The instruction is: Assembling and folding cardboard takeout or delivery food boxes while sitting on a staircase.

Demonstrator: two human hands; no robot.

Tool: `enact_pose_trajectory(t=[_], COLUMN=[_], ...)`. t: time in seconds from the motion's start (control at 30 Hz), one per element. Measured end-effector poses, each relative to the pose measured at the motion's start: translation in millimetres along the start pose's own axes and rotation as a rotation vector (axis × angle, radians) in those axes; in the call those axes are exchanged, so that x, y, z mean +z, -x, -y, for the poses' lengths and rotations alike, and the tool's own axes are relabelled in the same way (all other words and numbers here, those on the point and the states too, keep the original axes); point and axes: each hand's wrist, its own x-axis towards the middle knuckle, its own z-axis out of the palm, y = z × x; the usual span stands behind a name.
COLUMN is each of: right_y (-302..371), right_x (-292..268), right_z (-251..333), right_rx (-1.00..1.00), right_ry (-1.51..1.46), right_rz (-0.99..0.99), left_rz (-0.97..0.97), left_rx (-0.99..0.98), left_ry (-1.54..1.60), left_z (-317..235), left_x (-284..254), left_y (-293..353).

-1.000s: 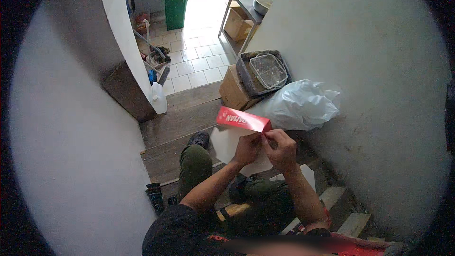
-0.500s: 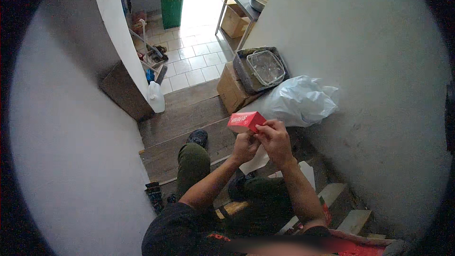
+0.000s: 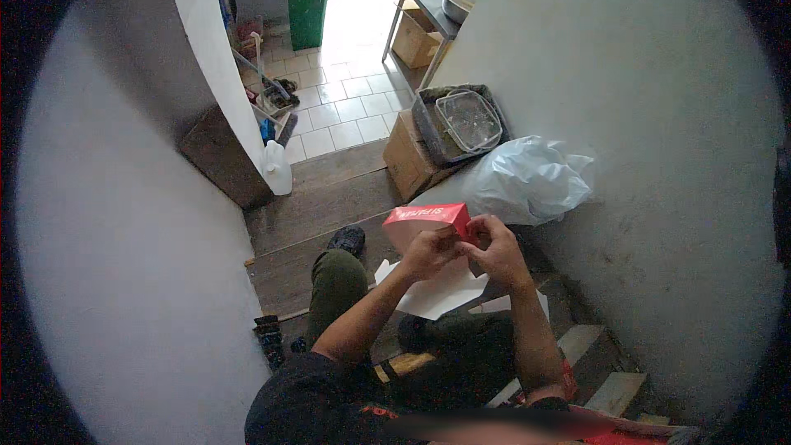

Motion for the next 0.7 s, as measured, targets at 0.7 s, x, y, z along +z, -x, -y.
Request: enact_pose_trajectory(t=[0.7], right_y=[4], right_x=[-7], right_z=[-5], right_rx=[0.03], right_ry=[-0.298], right_rz=[0.138], left_rz=[-0.021], left_rx=[-0.001], left_ry=[0.158], left_z=[34], left_x=[-2], left_y=[-7])
